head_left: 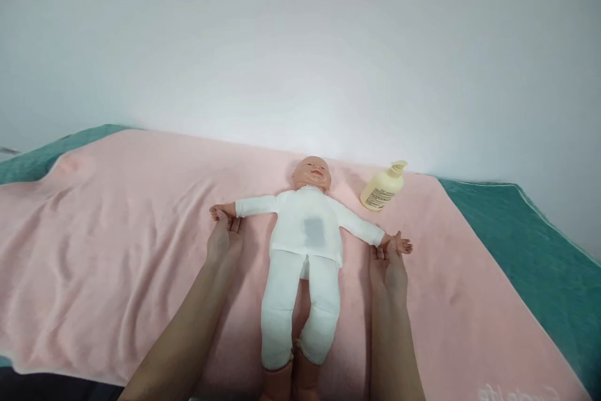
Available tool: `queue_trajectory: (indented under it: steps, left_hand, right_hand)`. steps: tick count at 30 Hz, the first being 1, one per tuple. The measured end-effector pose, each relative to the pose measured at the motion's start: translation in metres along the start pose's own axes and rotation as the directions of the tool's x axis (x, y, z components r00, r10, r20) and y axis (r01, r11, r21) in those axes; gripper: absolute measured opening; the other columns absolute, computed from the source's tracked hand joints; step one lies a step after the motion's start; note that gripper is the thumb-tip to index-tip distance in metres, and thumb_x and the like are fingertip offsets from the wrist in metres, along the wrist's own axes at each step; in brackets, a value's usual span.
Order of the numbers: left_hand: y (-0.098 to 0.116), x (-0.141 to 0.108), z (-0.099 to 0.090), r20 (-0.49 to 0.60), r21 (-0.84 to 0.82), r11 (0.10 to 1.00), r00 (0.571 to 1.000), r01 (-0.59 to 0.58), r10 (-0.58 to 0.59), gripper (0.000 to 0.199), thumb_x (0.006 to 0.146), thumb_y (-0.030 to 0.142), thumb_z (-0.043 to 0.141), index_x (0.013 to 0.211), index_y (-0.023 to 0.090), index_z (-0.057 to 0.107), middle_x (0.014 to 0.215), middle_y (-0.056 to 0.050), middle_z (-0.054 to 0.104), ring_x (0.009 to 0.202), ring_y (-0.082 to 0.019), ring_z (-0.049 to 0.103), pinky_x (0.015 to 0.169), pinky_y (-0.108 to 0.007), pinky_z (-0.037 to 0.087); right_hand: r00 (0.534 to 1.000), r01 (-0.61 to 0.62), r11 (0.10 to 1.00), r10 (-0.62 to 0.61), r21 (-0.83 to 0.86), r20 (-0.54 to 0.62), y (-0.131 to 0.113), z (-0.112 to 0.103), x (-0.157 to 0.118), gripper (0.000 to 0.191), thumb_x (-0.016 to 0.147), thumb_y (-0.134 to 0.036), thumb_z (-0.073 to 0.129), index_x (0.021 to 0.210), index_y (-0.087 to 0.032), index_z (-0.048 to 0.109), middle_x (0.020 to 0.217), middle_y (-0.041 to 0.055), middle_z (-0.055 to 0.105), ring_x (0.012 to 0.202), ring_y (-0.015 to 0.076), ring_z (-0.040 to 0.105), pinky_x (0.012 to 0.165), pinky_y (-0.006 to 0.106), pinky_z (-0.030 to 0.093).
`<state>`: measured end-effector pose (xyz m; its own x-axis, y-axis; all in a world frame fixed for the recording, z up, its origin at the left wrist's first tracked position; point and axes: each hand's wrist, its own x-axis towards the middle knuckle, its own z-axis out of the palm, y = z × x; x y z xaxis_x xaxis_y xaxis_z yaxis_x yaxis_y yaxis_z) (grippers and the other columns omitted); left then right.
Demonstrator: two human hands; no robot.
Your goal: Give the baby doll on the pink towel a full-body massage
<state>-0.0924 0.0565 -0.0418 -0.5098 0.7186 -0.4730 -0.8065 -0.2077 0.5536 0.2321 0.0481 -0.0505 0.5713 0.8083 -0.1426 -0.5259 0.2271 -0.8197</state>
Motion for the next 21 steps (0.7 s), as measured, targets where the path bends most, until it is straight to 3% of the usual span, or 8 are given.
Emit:
queue_trajectory:
  steps: [3, 6, 10, 13, 15, 16, 18, 21]
  left_hand:
    - [0.001, -0.016, 0.006, 0.129, 0.067, 0.991, 0.986, -0.116, 0.106, 0.019, 0.095, 0.029, 0.050, 0.100, 0.018, 0.065, 0.108, -0.007, 0.066, 0.108, -0.015, 0.062, 0.100, -0.029, 0.048]
    - [-0.002, -0.043, 0.012, 0.295, 0.193, 0.923, 0.917, -0.333, 0.270, 0.021, 0.093, 0.029, 0.055, 0.110, 0.023, 0.065, 0.122, -0.004, 0.063, 0.118, -0.015, 0.057, 0.105, -0.029, 0.043]
    - [-0.018, -0.073, 0.013, 0.572, 0.468, 0.615, 0.748, -0.634, 0.336, 0.027, 0.088, 0.029, 0.062, 0.114, 0.026, 0.066, 0.127, -0.002, 0.062, 0.122, -0.020, 0.053, 0.108, -0.036, 0.039]
    - [-0.030, -0.078, 0.007, 0.860, 0.415, 0.262, 0.470, -0.871, 0.201, 0.030, 0.088, 0.021, 0.059, 0.117, 0.026, 0.065, 0.126, -0.001, 0.063, 0.123, -0.021, 0.053, 0.112, -0.043, 0.032]
    - [-0.034, -0.076, 0.005, 0.954, 0.284, 0.072, 0.289, -0.956, 0.083, 0.035, 0.089, 0.015, 0.053, 0.121, 0.026, 0.062, 0.130, -0.001, 0.060, 0.127, -0.019, 0.049, 0.114, -0.045, 0.027]
    - [-0.035, -0.075, 0.004, 0.970, 0.241, 0.005, 0.241, -0.971, 0.037, 0.037, 0.090, 0.013, 0.050, 0.123, 0.026, 0.060, 0.132, -0.001, 0.059, 0.128, -0.018, 0.048, 0.114, -0.045, 0.026]
    - [-0.035, -0.074, 0.005, 0.979, 0.201, -0.083, 0.202, -0.976, 0.001, 0.038, 0.092, 0.012, 0.046, 0.125, 0.024, 0.059, 0.132, -0.002, 0.058, 0.128, -0.017, 0.048, 0.114, -0.045, 0.026]
    - [-0.034, -0.074, 0.006, 0.983, 0.182, -0.128, 0.183, -0.975, -0.003, 0.035, 0.093, 0.014, 0.045, 0.123, 0.024, 0.060, 0.131, -0.002, 0.059, 0.128, -0.017, 0.048, 0.114, -0.044, 0.026]
  right_hand:
    - [0.999, 0.051, 0.998, -0.050, -0.043, 0.014, -0.004, 0.004, -0.008, 0.061, 0.078, -0.033, 0.068, 0.134, -0.024, 0.047, 0.137, 0.0055, 0.050, 0.126, 0.0181, 0.049, 0.111, 0.039, 0.035]
    - [0.971, 0.232, 0.965, -0.221, -0.125, 0.094, -0.008, 0.015, -0.025, 0.055, 0.081, -0.033, 0.067, 0.132, -0.024, 0.049, 0.136, 0.0063, 0.052, 0.128, 0.0190, 0.047, 0.112, 0.042, 0.032]
    - [0.877, 0.474, 0.841, -0.427, -0.261, 0.219, -0.006, 0.032, -0.054, 0.046, 0.083, -0.028, 0.066, 0.126, -0.020, 0.054, 0.134, 0.0098, 0.054, 0.125, 0.0227, 0.049, 0.110, 0.047, 0.034]
    - [0.761, 0.633, 0.695, -0.479, -0.341, 0.437, 0.002, 0.037, -0.067, 0.040, 0.084, -0.023, 0.064, 0.123, -0.020, 0.058, 0.128, 0.0104, 0.059, 0.121, 0.0249, 0.053, 0.105, 0.049, 0.040]
    - [0.627, 0.749, 0.569, -0.444, -0.339, 0.640, 0.010, 0.035, -0.069, 0.035, 0.086, -0.018, 0.061, 0.120, -0.023, 0.061, 0.123, 0.0078, 0.062, 0.121, 0.0242, 0.053, 0.105, 0.048, 0.041]
    - [0.551, 0.800, 0.510, -0.417, -0.315, 0.723, 0.013, 0.034, -0.069, 0.034, 0.086, -0.016, 0.059, 0.119, -0.025, 0.062, 0.121, 0.0064, 0.063, 0.122, 0.0235, 0.053, 0.105, 0.048, 0.042]
    - [0.434, 0.865, 0.433, -0.391, -0.253, 0.812, 0.017, 0.032, -0.066, 0.035, 0.087, -0.012, 0.057, 0.118, -0.027, 0.064, 0.118, 0.0048, 0.064, 0.121, 0.0223, 0.054, 0.105, 0.048, 0.043]
    - [0.388, 0.889, 0.401, -0.406, -0.220, 0.828, 0.020, 0.032, -0.063, 0.039, 0.087, -0.010, 0.057, 0.120, -0.029, 0.062, 0.119, 0.0043, 0.064, 0.120, 0.0215, 0.054, 0.105, 0.048, 0.044]
